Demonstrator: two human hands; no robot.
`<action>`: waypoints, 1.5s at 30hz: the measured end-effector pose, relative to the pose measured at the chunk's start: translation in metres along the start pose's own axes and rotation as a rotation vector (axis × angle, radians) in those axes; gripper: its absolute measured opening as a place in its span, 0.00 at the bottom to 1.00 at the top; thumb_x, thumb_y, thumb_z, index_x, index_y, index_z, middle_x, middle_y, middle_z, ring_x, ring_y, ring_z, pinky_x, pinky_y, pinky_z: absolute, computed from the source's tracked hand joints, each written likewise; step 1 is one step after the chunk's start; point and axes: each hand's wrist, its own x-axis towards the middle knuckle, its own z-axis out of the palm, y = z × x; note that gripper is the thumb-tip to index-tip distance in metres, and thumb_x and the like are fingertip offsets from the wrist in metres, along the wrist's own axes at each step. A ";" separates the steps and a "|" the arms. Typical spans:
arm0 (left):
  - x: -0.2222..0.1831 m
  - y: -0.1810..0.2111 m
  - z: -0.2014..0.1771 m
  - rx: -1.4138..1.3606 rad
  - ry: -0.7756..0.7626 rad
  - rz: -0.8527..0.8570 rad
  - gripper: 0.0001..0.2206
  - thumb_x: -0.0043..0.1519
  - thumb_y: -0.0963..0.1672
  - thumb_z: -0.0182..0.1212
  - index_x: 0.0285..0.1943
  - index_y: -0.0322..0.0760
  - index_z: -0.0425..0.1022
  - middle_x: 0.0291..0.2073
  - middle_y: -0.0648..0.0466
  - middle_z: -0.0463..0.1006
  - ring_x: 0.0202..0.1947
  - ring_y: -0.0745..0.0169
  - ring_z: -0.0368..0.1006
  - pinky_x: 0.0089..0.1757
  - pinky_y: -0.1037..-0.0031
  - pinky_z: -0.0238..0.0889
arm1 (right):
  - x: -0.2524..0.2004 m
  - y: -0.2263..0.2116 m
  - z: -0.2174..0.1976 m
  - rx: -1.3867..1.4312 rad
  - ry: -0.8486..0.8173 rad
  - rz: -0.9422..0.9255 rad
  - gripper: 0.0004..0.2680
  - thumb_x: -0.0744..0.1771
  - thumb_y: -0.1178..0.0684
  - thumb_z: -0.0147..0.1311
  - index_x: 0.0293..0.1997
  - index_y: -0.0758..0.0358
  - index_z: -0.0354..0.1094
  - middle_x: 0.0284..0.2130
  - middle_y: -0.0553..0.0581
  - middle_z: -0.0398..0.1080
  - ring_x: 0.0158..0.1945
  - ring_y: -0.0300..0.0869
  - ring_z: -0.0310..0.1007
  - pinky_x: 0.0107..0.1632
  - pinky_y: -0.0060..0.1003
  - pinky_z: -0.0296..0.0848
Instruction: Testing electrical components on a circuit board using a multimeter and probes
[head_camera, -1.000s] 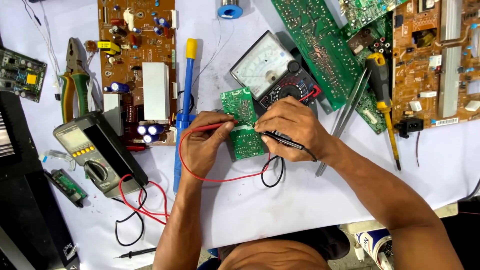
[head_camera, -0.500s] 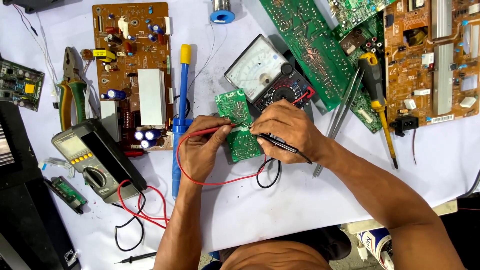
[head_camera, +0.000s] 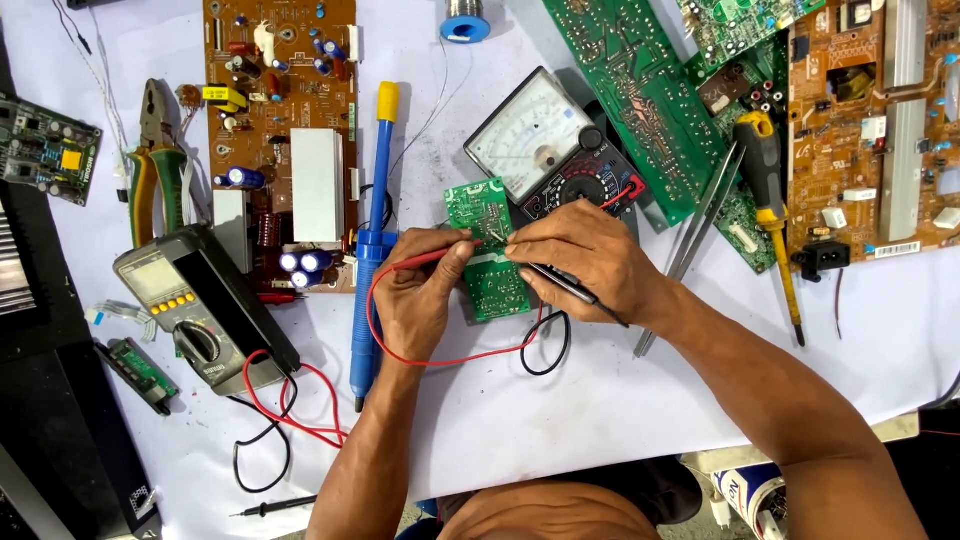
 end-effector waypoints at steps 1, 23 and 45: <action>-0.001 0.001 0.001 0.000 0.002 0.000 0.06 0.60 0.41 0.70 0.43 0.33 0.83 0.36 0.46 0.81 0.36 0.62 0.77 0.38 0.76 0.72 | -0.002 0.001 0.001 0.001 -0.001 -0.001 0.04 0.67 0.58 0.58 0.44 0.65 0.76 0.40 0.61 0.77 0.42 0.51 0.78 0.47 0.44 0.73; -0.001 0.014 0.003 0.003 0.030 -0.075 0.06 0.62 0.42 0.69 0.46 0.37 0.84 0.35 0.50 0.82 0.27 0.74 0.68 0.32 0.78 0.68 | 0.002 0.001 0.002 -0.084 0.000 -0.043 0.06 0.67 0.58 0.60 0.47 0.63 0.77 0.44 0.58 0.77 0.45 0.47 0.77 0.59 0.48 0.69; 0.004 0.011 0.001 0.024 0.026 -0.050 0.06 0.59 0.43 0.71 0.43 0.38 0.85 0.34 0.49 0.82 0.34 0.66 0.74 0.36 0.76 0.71 | 0.000 0.002 0.002 -0.091 -0.024 -0.043 0.06 0.66 0.57 0.60 0.46 0.60 0.77 0.43 0.55 0.78 0.43 0.46 0.78 0.55 0.43 0.72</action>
